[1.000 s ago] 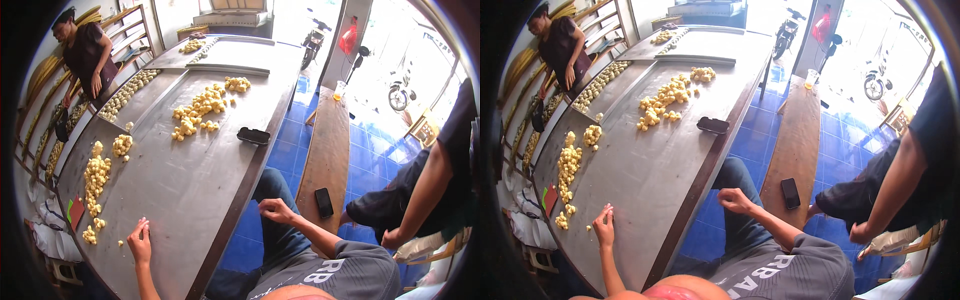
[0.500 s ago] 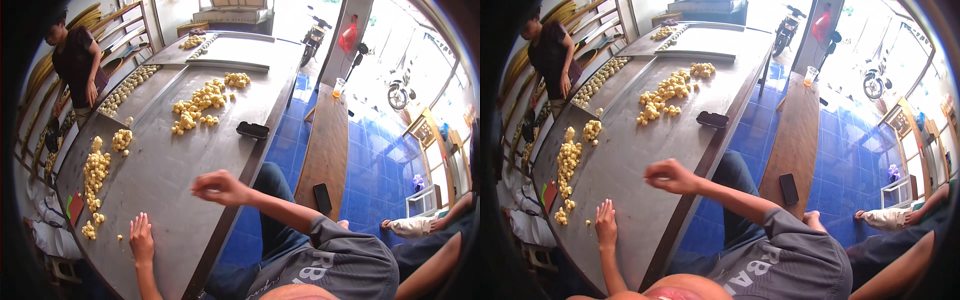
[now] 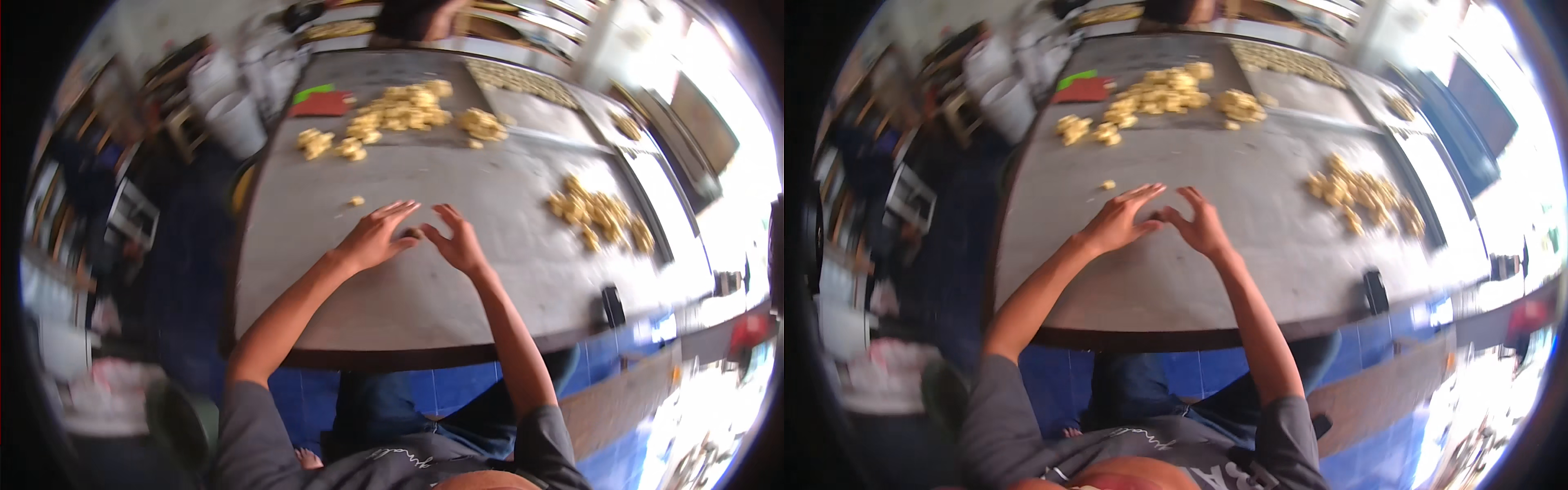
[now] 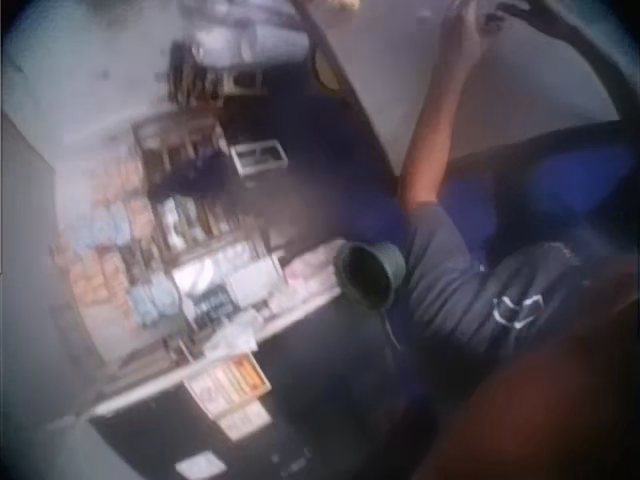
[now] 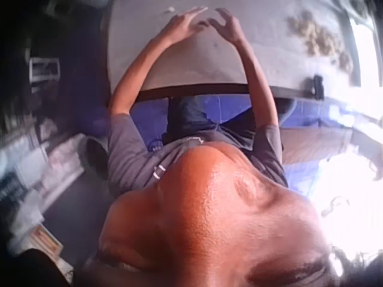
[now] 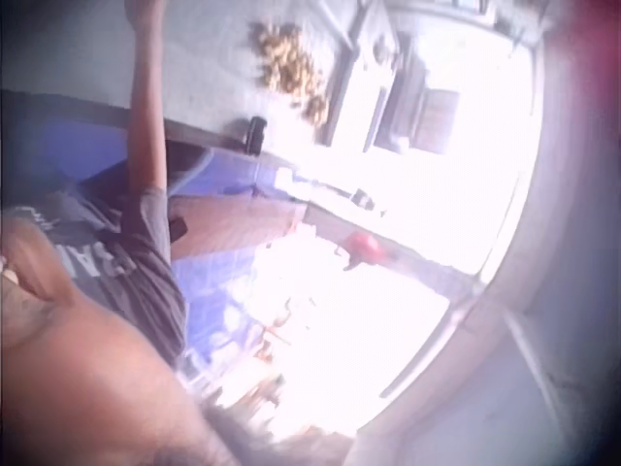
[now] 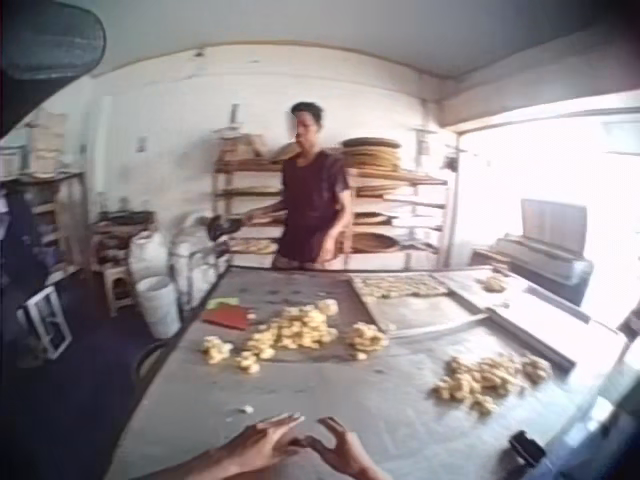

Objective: The person rolls out a piece of dough on a metal table, places a scoop of dark filling in the center, and folds the dough edges over the filling to form a small pastry.

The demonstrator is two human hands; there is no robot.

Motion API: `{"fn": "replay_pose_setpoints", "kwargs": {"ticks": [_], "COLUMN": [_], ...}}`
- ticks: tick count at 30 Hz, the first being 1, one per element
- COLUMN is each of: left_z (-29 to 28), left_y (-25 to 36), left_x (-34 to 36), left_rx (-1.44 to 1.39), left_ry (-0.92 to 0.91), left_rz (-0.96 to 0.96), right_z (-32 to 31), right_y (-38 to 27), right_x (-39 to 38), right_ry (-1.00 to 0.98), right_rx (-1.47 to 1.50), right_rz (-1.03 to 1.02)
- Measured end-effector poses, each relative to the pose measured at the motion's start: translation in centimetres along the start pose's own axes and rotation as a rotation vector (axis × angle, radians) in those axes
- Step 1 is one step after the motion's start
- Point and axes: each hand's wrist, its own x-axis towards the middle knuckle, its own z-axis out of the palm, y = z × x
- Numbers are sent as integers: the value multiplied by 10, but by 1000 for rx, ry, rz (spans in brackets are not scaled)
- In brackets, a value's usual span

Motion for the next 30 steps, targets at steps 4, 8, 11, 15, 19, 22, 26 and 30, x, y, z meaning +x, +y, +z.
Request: {"fn": "replay_pose_setpoints", "kwargs": {"ticks": [4, 8, 11, 15, 19, 22, 26, 30], "left_z": [-54, -70, -63, -57, -61, -58, -65, -59], "left_y": [-16, -23, -24, -31, -47, -53, -60, -59], "left_x": [-39, -70, -72, -69, -69, -62, -71, -57], "left_rx": [14, 84, 27, 131, 288, 315, 272, 84], "left_ry": [184, 274, 335, 490, 531, 505, 527, 582], "left_rz": [-98, -191, -172, -139, -117, -86, -151, -196], "right_z": [31, 35, 41, 44, 54, 44, 20, 9], "right_y": [11, 1, -3, -26, 13, 14, -17, 12], "right_x": [-6, 4, 7, 15, 6, 1, 10, 7], "right_ry": [-286, -510, -462, -529, -462, -367, -307, -224], "right_rx": [-354, -338, -341, -503, -548, -527, -223, 350], "right_rz": [-107, 4, 32, -26, -95, -59, 172, 208]}}
